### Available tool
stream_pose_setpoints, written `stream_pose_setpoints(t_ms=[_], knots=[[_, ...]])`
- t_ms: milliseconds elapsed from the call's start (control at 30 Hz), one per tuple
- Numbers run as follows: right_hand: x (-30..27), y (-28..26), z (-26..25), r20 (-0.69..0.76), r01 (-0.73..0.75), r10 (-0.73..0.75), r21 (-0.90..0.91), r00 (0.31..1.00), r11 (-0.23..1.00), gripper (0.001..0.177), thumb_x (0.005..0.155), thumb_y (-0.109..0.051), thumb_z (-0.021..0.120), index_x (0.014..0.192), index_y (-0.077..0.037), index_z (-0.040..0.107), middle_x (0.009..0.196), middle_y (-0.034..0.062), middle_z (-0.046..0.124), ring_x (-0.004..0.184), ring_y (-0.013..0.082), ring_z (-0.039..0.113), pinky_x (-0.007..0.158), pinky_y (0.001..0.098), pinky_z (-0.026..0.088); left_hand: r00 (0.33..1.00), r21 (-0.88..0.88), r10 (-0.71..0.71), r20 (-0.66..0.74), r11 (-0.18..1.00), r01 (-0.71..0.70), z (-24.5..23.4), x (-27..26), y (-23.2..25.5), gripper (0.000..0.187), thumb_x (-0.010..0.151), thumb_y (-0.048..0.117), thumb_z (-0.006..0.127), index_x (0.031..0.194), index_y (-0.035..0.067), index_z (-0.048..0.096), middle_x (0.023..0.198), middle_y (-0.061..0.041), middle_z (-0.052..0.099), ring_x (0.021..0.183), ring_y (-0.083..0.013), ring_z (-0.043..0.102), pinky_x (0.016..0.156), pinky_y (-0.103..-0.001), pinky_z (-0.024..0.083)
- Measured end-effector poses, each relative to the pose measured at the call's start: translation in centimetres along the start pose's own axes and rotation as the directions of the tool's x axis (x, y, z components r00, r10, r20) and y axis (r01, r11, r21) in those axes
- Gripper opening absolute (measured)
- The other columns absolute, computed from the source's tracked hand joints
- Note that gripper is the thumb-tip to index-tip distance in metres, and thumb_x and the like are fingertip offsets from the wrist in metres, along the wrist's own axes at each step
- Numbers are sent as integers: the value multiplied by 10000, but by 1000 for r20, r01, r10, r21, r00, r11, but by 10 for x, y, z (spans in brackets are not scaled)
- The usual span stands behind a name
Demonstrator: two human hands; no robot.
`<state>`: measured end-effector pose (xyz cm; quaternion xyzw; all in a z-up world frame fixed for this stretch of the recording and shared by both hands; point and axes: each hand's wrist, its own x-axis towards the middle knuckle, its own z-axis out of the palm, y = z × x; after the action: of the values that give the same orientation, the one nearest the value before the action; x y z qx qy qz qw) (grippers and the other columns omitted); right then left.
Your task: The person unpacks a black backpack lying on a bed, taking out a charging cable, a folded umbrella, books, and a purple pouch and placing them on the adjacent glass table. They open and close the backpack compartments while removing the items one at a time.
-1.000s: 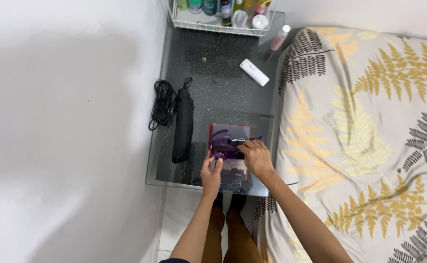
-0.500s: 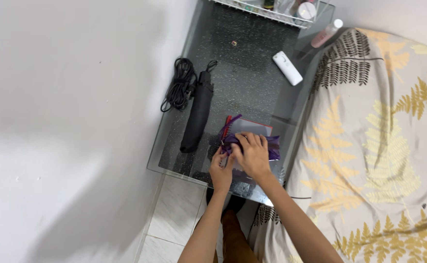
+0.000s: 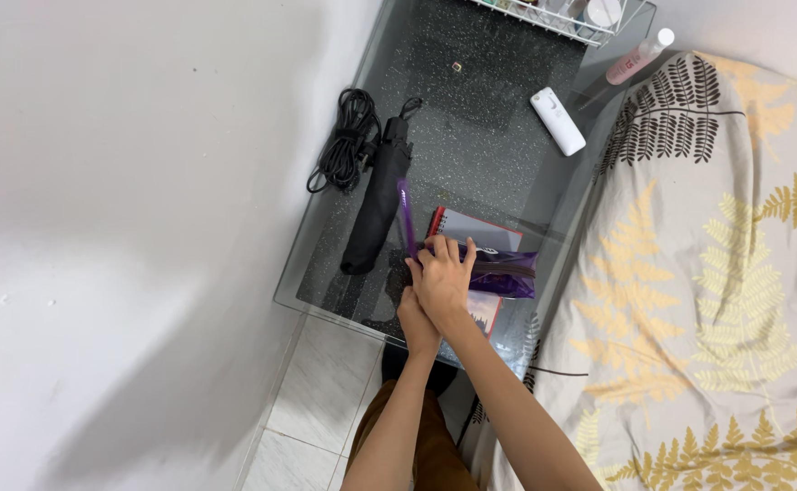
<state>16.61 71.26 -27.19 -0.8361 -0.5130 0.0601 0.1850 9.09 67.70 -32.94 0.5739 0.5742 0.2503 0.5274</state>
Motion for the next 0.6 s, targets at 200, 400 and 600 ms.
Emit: stream_pose_setpoints(t_ms=[200,400,600], knots=[[-4,0,-27,-122,-167,183,133,975,977,338,849,-329,781,785,2,755,1136,103,629,1190,307,523,1148,643,200,997,188,65,-35,980,-57,-8,-3,38,152,872,113,689,942,-13,738,976,-119,695,884,-277,710,733,-389,542],[-25,32,-40,-332,-326,425,313,842,892,349,880,-309,790,789,20,717,1183,118,657,1234,340,514,1115,536,301,986,255,86,-142,966,-48,-1,3,51,279,945,246,696,860,-9,772,878,-104,704,804,-264,718,732,-410,540],[-69,113,-40,-217,-475,722,625,657,619,392,938,-309,763,1068,48,662,1095,168,670,1077,270,615,979,397,475,984,215,76,-162,976,-40,-1,7,41,284,928,262,700,910,-14,766,885,-86,694,820,-239,722,728,-388,551]])
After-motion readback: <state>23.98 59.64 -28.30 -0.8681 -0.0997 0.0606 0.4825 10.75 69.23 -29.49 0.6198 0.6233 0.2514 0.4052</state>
